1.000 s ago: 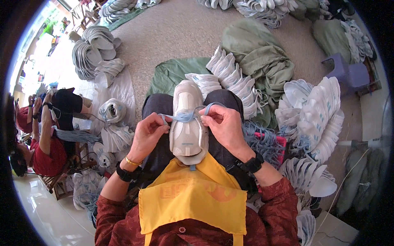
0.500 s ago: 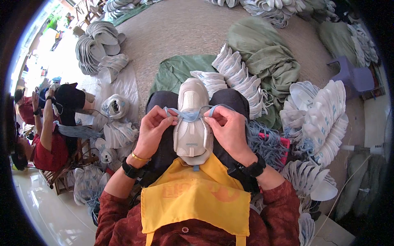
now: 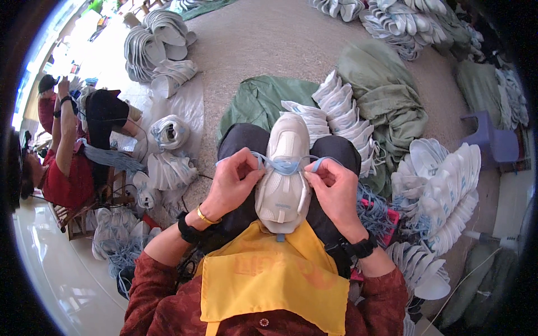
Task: Insert and thread a long blue lace through the eyelets of a white shoe upper.
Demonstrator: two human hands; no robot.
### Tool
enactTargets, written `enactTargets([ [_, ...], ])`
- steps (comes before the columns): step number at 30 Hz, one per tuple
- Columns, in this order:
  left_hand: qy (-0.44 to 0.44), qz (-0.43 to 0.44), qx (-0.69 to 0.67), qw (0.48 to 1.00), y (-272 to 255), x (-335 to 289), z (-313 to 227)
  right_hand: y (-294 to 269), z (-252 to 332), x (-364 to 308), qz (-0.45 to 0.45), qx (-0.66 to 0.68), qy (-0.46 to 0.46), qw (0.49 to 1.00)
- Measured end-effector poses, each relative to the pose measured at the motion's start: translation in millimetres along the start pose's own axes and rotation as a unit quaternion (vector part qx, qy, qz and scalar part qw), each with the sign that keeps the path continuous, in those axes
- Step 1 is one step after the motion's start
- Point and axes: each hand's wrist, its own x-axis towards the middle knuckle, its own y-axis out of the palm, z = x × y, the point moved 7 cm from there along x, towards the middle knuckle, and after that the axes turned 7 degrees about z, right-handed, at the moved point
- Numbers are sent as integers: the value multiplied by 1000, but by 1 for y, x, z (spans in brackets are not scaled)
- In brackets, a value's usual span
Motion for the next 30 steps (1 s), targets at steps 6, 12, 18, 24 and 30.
enactTargets([
  [6, 118, -9, 148, 982, 5, 1, -26, -2, -2, 0, -3, 15, 14, 1000],
  [12, 68, -22, 100, 992, 3, 1, -17, -3, 7, -2, -49, -58, -23, 997],
  [18, 55, -56, 104, 991, 2, -1, -16, -1, 23, -7, -68, -139, -94, 983],
  [24, 83, -70, 127, 986, 6, -4, -18, 1, 31, -14, -41, -167, -92, 981],
  [30, 93, -66, 117, 987, 8, -4, -20, 9, 36, -11, 4, -235, -87, 968],
])
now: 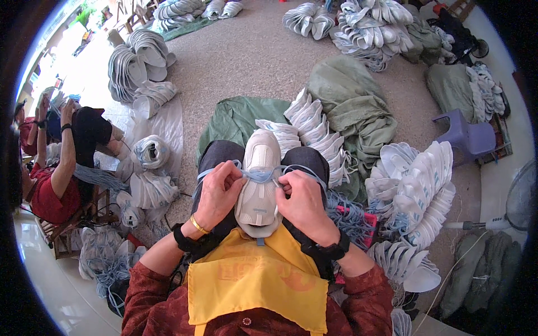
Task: Insert and thread a long blue lace through the eyelets of a white shoe upper.
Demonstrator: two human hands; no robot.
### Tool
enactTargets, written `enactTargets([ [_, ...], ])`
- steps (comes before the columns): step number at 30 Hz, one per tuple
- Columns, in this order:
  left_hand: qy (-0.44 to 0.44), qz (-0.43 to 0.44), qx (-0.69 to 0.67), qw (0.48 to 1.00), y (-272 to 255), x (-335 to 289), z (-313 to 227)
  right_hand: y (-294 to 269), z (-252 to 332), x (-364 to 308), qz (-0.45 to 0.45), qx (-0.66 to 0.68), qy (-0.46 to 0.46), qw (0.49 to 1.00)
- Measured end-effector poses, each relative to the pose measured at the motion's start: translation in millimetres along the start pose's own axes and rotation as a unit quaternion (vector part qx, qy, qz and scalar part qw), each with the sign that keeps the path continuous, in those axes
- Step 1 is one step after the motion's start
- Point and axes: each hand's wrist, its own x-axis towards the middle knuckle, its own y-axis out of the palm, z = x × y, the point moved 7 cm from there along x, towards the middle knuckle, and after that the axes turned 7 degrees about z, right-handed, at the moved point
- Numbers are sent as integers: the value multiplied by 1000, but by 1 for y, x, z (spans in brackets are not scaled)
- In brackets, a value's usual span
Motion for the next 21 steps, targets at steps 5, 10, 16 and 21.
enactTargets([
  [5, -1, 15, 18, 1000, 1, 1, -1, 1, 17, -6, -57, -115, -56, 990],
  [10, -9, 18, 37, 999, -1, -1, 1, 3, 30, -8, -64, -134, -85, 985],
  [16, 7, 50, 32, 998, 1, 1, -10, 21, 36, -8, 25, -296, -131, 946],
  [21, 20, 92, 41, 995, 1, 1, -12, 31, 39, -2, 75, -417, -124, 897],
])
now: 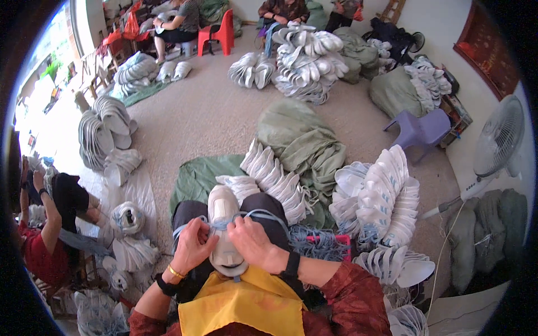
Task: Insert and thread a long blue lace through the eyelets of a white shoe upper.
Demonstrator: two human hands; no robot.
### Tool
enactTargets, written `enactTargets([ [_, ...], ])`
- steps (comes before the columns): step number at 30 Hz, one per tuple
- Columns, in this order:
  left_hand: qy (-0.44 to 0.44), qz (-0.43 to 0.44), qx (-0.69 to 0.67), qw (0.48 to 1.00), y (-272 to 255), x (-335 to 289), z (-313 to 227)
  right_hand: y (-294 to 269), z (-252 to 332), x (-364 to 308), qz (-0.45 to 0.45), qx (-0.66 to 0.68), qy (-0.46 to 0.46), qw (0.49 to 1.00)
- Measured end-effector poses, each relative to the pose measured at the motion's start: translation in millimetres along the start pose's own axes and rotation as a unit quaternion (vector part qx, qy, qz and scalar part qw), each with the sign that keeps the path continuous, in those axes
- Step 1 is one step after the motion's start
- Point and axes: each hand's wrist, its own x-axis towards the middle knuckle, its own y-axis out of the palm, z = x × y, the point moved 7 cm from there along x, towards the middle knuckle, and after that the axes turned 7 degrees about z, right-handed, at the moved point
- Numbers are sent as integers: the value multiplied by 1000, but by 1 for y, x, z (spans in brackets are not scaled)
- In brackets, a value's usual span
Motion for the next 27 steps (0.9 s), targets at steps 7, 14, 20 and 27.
enactTargets([
  [7, 42, 21, 63, 997, 5, -4, 2, -14, 6, -2, -121, 124, -44, 984],
  [14, 83, -7, 78, 993, 5, -4, -5, 3, 3, 18, -74, 270, -1, 960],
  [20, 95, -21, 64, 993, 6, -4, 0, 13, 10, 24, -97, 246, -8, 964],
  [27, 74, -17, 52, 996, 6, -4, -2, 13, 17, 27, -92, 206, -25, 974],
])
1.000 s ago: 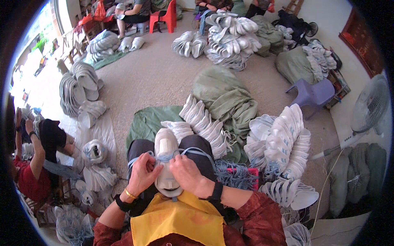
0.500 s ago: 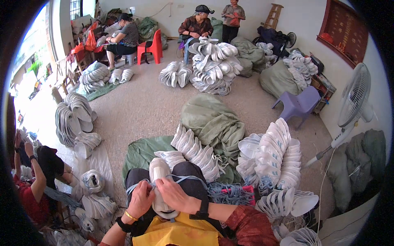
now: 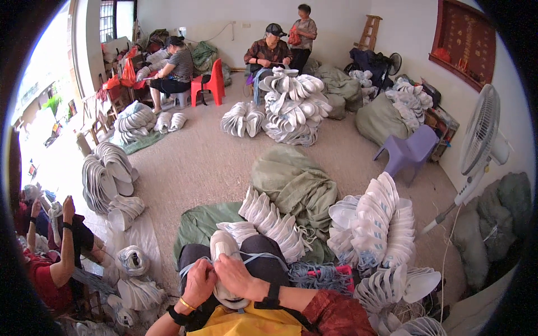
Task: Insert and thread a long blue lace through the eyelets of a white shoe upper.
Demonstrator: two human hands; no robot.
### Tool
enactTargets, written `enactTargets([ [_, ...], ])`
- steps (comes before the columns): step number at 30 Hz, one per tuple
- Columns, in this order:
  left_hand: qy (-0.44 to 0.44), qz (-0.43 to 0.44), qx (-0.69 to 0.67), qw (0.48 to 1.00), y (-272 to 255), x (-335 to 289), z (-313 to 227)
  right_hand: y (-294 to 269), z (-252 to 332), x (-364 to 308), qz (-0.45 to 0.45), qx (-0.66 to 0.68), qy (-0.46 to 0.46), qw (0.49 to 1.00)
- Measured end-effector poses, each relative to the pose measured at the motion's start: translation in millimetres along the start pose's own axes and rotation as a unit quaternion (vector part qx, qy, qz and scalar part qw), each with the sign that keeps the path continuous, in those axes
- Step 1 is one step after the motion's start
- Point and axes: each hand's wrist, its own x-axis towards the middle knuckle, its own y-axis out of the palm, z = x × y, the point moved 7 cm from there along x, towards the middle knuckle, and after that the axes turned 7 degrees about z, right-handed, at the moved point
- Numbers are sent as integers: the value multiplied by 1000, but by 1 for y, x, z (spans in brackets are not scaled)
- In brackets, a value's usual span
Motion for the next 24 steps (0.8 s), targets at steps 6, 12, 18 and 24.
enactTargets([
  [6, 25, -24, 7, 999, -2, -3, -2, 4, 1, -1, 2, -25, -14, 1000],
  [12, 27, -12, 36, 999, -2, 1, 0, 5, 1, 4, 3, -24, -29, 999],
  [18, 20, -15, 35, 999, -3, 1, 0, 0, 2, 8, 32, -23, -6, 999],
  [24, 11, -9, 16, 1000, -4, -7, 1, -3, 10, 4, 11, -10, -25, 1000],
])
